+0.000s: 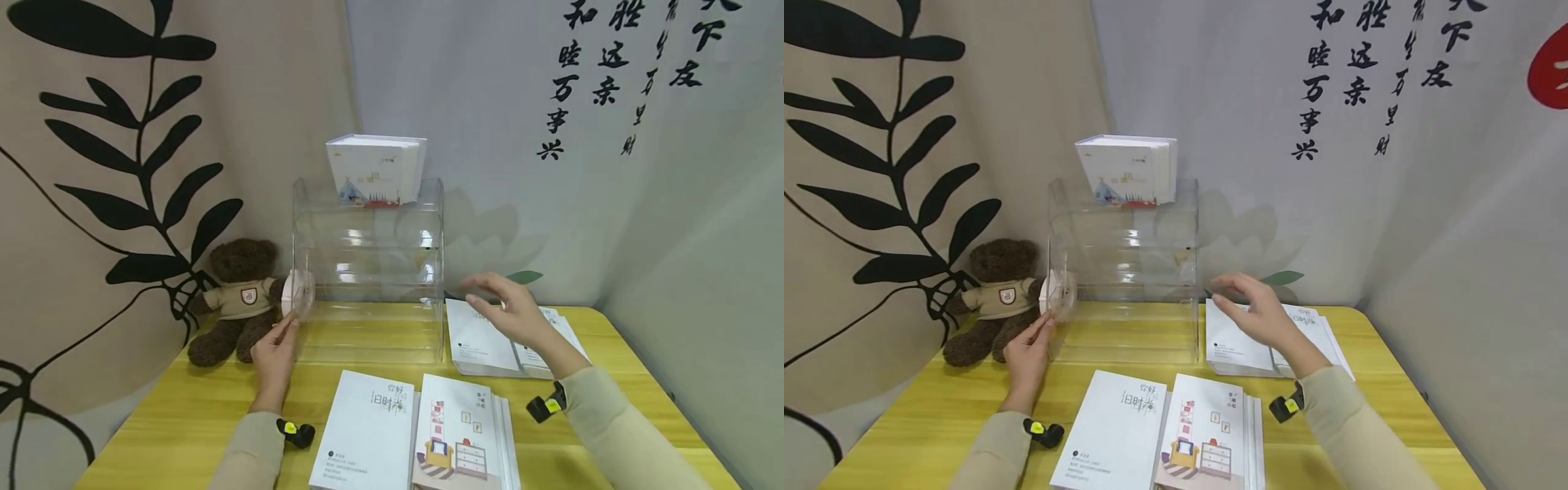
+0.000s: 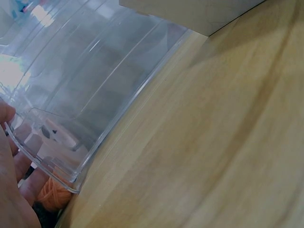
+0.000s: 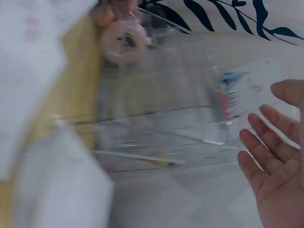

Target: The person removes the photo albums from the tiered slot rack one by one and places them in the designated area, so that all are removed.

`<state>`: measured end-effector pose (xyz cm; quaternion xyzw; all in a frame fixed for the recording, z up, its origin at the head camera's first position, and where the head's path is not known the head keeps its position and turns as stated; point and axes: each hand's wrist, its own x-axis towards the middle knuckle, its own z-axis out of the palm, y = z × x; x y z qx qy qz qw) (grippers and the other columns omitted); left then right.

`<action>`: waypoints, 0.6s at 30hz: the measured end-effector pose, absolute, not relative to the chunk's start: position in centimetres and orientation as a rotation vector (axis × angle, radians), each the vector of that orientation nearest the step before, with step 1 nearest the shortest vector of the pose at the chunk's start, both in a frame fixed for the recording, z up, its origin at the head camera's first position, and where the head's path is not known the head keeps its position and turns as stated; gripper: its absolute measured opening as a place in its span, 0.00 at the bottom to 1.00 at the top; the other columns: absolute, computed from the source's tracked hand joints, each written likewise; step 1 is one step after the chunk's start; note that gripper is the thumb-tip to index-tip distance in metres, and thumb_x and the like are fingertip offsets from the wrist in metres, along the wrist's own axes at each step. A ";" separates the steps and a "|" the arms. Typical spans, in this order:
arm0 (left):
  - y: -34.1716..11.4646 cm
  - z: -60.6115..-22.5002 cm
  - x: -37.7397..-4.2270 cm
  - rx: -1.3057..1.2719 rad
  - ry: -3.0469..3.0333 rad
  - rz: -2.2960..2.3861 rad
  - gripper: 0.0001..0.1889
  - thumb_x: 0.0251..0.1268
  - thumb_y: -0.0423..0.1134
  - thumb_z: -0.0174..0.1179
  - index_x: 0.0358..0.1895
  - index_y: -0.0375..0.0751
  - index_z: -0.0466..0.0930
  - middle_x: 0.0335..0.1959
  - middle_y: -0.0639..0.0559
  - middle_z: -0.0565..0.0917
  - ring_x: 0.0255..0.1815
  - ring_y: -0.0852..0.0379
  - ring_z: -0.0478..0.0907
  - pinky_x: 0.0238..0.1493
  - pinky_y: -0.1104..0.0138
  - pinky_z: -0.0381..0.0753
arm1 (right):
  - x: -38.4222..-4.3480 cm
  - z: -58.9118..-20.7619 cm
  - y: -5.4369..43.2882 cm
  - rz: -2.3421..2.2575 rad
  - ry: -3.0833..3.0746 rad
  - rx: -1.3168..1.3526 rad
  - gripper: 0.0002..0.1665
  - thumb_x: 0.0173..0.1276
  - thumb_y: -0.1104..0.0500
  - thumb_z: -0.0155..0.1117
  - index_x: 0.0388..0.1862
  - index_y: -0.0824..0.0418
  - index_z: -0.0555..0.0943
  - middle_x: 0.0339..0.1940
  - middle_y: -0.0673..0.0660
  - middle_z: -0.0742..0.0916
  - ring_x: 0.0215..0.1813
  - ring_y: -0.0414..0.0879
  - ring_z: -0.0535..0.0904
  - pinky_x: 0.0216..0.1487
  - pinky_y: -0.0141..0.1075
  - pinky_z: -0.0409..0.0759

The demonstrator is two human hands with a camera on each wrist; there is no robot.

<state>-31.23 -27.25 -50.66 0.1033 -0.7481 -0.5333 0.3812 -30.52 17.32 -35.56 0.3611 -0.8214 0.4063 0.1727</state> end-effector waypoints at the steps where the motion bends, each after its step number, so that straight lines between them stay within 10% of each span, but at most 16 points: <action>1: -27.2 -50.6 -31.3 0.263 -1.911 -1.365 0.14 0.66 0.54 0.68 0.53 0.61 0.89 0.47 0.58 0.89 0.41 0.73 0.82 0.41 0.81 0.75 | -31.2 -34.4 16.9 1.140 -2.313 1.041 0.18 0.76 0.59 0.63 0.62 0.56 0.80 0.60 0.53 0.83 0.65 0.50 0.76 0.67 0.47 0.72; 10: -27.4 -50.3 -31.6 0.270 -1.894 -1.370 0.14 0.66 0.54 0.67 0.52 0.63 0.89 0.45 0.59 0.89 0.41 0.73 0.83 0.39 0.81 0.77 | -37.1 -25.7 12.4 1.111 -2.066 1.201 0.20 0.67 0.71 0.67 0.59 0.68 0.81 0.62 0.63 0.82 0.67 0.57 0.74 0.68 0.55 0.70; 18: -27.3 -50.6 -31.4 0.269 -1.903 -1.393 0.14 0.67 0.53 0.67 0.53 0.59 0.89 0.48 0.58 0.88 0.47 0.69 0.84 0.41 0.81 0.77 | -41.5 -20.6 9.7 1.171 -2.111 1.031 0.25 0.68 0.61 0.71 0.64 0.59 0.80 0.75 0.57 0.71 0.76 0.49 0.63 0.73 0.48 0.65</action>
